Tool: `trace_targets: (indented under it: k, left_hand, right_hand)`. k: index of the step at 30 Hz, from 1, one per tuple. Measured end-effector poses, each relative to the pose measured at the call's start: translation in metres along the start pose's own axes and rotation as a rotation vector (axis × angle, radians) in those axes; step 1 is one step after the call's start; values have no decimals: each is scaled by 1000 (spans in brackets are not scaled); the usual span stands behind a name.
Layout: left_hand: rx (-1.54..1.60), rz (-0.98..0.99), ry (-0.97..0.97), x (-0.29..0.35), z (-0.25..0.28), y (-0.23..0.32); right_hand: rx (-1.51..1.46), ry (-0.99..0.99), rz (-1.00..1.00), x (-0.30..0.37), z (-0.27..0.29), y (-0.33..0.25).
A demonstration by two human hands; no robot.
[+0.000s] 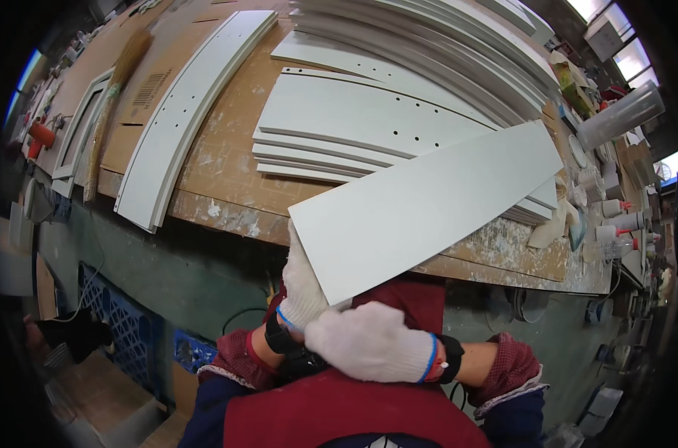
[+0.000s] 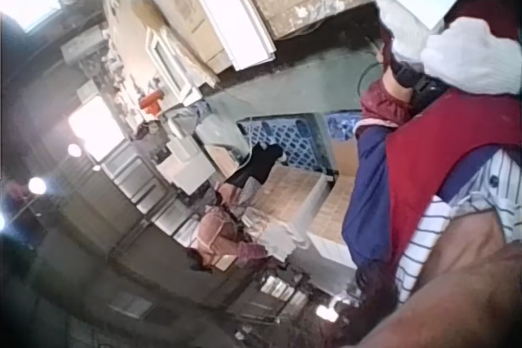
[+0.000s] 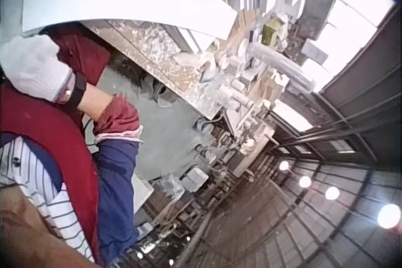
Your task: The person puts on white gloves and proceeds to wipe the surfaces of multiple white rectangular panels using a cloth. They handle the panels one by one, wiping both sides and stacking them on a workbench in a workshop environment.
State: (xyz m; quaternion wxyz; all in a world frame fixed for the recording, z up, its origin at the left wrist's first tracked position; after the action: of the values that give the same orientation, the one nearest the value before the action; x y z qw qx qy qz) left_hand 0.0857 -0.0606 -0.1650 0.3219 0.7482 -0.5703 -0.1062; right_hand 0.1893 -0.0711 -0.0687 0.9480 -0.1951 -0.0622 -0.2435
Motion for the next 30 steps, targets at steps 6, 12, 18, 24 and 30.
trace_targets:
  k: [6, 12, 18, 24, 30]
  left_hand:
    - [97, -9, 42, 1, -2, -3]
    - [-444, -271, -36, 2, -5, 5]
    - [105, -120, 68, 13, -50, 13]
    - [-17, 243, -43, 16, -16, 16]
    - [-135, 198, -28, 19, 5, 41]
  right_hand:
    - [-208, 501, -349, 27, 18, 56]
    - [-81, 518, -234, 25, -10, 44]
    - [-178, 418, 39, 12, -37, 10]
    - [-226, 408, -405, 43, 16, 80]
    - [88, 469, -408, 59, 33, 133]
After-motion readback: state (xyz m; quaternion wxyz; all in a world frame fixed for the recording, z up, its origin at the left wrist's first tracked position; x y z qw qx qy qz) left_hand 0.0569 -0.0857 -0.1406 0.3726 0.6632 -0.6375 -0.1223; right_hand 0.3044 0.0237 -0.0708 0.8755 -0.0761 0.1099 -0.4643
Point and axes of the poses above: each hand's wrist, its own x-axis away from the middle knuckle, its own z-axis out of the back of the hand, y = z × x, the point moved 2 cm from there along -x, towards the middle knuckle, and after that the axes turned 11 degrees about -z, right-handed, at the moved point
